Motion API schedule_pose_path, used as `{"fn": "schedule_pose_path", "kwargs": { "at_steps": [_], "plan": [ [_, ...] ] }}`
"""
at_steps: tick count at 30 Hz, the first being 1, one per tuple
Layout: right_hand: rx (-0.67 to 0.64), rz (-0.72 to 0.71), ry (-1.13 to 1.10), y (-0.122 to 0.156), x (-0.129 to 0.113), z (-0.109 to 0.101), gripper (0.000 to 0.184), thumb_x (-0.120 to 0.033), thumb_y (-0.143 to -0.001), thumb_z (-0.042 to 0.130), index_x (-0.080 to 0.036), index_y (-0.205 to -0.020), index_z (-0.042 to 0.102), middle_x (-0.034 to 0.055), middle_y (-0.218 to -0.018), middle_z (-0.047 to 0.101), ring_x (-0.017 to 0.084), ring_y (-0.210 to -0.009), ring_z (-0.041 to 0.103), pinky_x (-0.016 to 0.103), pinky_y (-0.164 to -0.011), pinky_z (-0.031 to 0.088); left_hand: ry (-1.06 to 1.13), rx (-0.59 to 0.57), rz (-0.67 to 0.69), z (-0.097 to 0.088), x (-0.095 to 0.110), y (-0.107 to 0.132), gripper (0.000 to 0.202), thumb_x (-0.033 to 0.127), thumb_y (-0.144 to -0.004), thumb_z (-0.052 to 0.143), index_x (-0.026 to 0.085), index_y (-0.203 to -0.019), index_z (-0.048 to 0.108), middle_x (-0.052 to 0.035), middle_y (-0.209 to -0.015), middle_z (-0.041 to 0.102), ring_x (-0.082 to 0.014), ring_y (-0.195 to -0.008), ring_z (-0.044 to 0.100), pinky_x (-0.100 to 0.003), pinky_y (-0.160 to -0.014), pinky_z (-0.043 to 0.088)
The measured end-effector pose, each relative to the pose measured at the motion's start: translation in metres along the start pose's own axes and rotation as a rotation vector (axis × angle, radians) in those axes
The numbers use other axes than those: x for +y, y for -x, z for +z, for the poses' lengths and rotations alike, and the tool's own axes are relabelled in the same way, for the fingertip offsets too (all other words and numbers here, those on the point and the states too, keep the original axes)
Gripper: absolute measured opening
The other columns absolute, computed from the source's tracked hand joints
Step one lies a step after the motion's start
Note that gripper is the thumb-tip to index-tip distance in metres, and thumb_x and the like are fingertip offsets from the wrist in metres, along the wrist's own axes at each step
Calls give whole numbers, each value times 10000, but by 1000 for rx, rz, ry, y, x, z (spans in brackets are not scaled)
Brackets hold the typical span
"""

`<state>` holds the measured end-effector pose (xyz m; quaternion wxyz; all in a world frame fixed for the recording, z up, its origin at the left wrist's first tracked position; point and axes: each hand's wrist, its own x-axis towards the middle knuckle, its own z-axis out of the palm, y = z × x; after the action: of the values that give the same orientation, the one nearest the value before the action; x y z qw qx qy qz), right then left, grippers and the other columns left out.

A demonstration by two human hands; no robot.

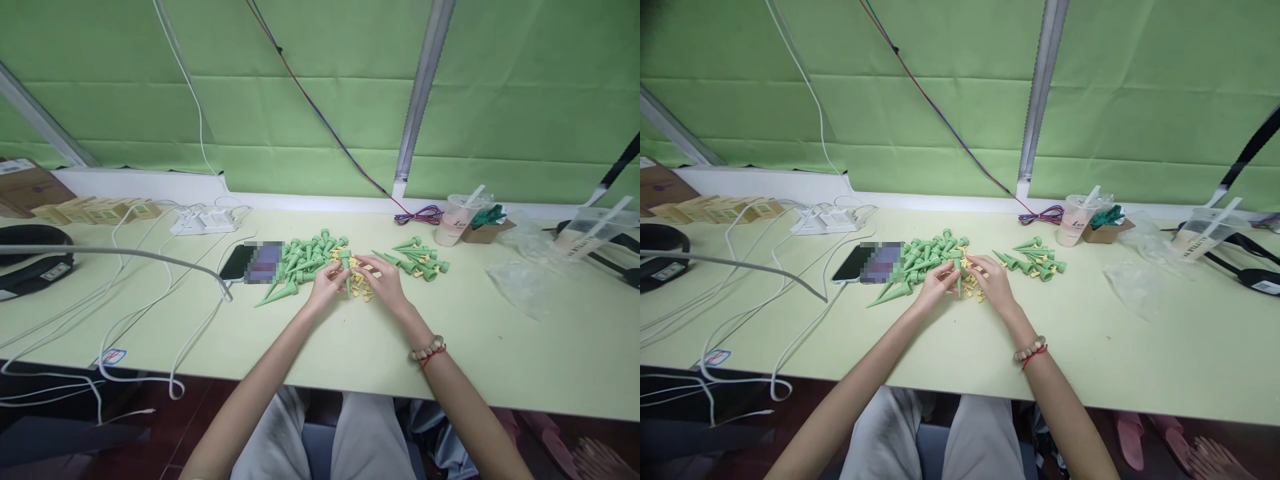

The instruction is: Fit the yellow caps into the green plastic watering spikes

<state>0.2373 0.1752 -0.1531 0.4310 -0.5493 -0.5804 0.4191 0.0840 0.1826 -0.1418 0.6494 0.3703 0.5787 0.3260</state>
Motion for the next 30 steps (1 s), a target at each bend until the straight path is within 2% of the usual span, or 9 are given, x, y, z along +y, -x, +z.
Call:
{"fn": "schedule_pose_path", "kwargs": {
  "at_steps": [3,5,8,11,17,22,27,30],
  "plan": [
    [-4,-109,150,1,7,-6,171,-284,-826,555,-251,-913,699,46,-908,690,201,-855,629,376,-781,517,-56,-88,44,-2,-1,1,338,440,-642,694,136,-678,549,1,-686,397,-114,-627,442,-222,-468,437],
    [-34,-169,213,2,10,-8,175,-266,-839,531,-242,-872,702,53,-868,694,204,-836,630,384,-776,513,-101,-130,84,-1,-3,2,346,428,-675,670,149,-604,478,17,-637,348,-101,-583,390,-212,-457,395],
    [-58,-231,242,3,12,-9,188,-241,-845,504,-226,-845,692,62,-839,693,199,-804,629,375,-746,517,-144,-116,133,0,-6,2,376,390,-701,652,164,-559,387,22,-620,316,-96,-565,341,-213,-475,347],
    [-26,-214,222,5,11,-5,163,-241,-830,509,-218,-791,666,61,-800,685,193,-790,630,369,-739,521,-191,-94,192,0,-9,2,341,346,-736,616,166,-577,374,14,-650,325,-105,-592,354,-218,-511,335],
    [97,-24,55,10,4,7,161,-312,-765,575,-188,-665,598,48,-694,667,173,-645,640,319,-626,541,-364,-82,311,-2,-9,1,251,311,-783,546,161,-624,423,-9,-716,390,-130,-676,387,-232,-572,333],
    [123,280,-330,9,-11,14,254,-385,-700,655,-175,-607,545,21,-551,625,144,-493,599,271,-514,514,-428,-92,393,-2,-7,3,263,285,-817,503,164,-613,391,-6,-691,389,-132,-677,397,-242,-594,341],
    [135,570,-660,4,-15,17,306,-408,-611,726,-164,-573,546,2,-526,607,126,-509,589,281,-577,536,-403,-36,390,0,-7,6,215,292,-821,511,165,-663,439,-16,-723,399,-136,-696,409,-214,-524,325],
    [122,645,-653,1,-11,18,302,-420,-610,720,-154,-623,578,13,-569,621,129,-536,594,294,-609,539,-416,-9,366,1,-8,5,198,284,-812,520,161,-671,456,-14,-719,393,-132,-678,408,-212,-512,323]
  ]
}}
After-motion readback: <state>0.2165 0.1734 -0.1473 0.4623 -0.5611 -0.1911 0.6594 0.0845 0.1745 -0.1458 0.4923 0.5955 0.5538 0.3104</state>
